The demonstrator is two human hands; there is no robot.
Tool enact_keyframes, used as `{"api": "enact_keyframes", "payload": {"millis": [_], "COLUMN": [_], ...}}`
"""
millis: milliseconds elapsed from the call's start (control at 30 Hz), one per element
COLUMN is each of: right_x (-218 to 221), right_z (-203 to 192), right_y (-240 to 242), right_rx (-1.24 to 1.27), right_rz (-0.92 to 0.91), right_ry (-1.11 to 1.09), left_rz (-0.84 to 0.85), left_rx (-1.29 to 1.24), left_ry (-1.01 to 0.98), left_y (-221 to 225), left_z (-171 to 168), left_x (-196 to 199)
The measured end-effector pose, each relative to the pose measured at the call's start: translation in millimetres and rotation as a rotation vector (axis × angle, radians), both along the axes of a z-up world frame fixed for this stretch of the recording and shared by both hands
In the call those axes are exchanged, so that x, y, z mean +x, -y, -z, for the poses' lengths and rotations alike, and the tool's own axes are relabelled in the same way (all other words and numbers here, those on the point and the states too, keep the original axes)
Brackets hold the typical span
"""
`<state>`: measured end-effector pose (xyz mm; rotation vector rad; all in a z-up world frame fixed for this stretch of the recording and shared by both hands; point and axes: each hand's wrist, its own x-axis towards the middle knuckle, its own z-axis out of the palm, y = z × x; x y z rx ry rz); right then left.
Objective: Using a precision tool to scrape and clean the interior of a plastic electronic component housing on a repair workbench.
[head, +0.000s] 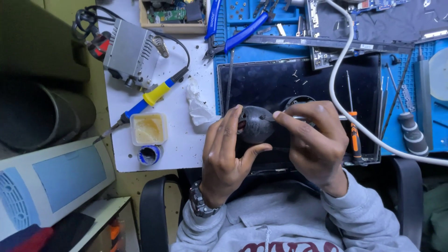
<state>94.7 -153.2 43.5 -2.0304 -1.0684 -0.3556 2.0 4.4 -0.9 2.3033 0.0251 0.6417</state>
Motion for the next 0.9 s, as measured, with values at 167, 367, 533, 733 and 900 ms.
{"api": "enact_keyframes", "payload": {"millis": [167,367,533,733,900], "right_x": [-9,-12,-8,-13,-22], "right_z": [2,-4,-4,-3,-6], "right_y": [2,6,2,3,1], "right_rx": [0.012,0.017,0.0,-0.001,-0.015], "right_rz": [0.003,-0.001,0.089,0.085,0.069], "right_ry": [-0.038,-0.08,-0.093,-0.151,-0.132], "left_rz": [-0.014,0.026,0.037,0.036,0.013], "left_rx": [0.0,-0.045,-0.114,-0.18,-0.126], "left_ry": [-0.014,-0.008,0.009,0.031,0.002], "left_y": [1,-3,-5,-5,-6], "left_z": [2,-4,-5,3,-7], "left_x": [-3,1,-1,-4,-1]}}
